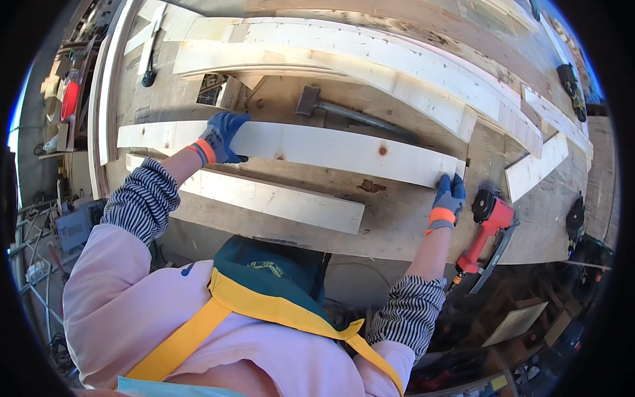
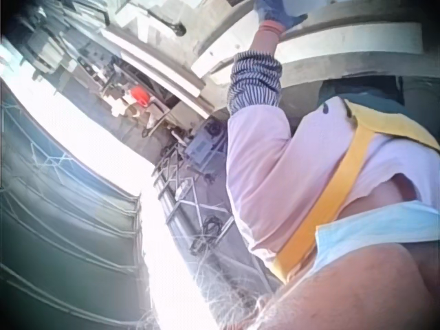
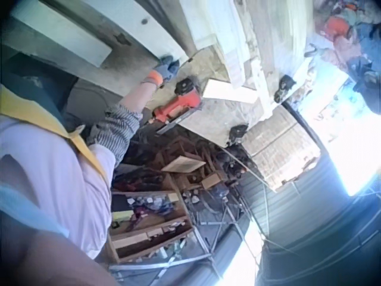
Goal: The person measures and cuts wooden planks using a tape measure and a nail gun. They align the planks on a workbench, secure them with nails, and stack the finished pieces.
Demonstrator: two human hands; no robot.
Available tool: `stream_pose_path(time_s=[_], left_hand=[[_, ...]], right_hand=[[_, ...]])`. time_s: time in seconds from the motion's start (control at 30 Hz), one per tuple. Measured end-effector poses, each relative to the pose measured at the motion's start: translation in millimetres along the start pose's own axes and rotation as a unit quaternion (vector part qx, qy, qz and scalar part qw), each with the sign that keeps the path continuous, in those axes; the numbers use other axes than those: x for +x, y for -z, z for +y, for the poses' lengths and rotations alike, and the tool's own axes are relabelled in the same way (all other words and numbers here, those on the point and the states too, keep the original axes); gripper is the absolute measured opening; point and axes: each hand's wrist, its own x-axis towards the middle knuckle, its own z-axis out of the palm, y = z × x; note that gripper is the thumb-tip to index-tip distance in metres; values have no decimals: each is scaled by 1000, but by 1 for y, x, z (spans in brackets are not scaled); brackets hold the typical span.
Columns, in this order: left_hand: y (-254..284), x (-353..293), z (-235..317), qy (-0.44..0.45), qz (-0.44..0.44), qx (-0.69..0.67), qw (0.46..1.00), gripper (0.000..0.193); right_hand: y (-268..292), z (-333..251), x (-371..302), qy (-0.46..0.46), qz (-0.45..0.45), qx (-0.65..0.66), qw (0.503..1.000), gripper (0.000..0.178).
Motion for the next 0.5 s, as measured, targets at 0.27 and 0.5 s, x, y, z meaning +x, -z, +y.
stream_pose_path(time_s=[0.27,0.5], left_hand=[[1,2,-5,-26,9,27,999,88],[-3,3,-8,-34,14,3,999,92]], right_hand=[[6,2,6,3,-16,11,1000,30],[5,-2,3,-4,-10,31,999,32]])
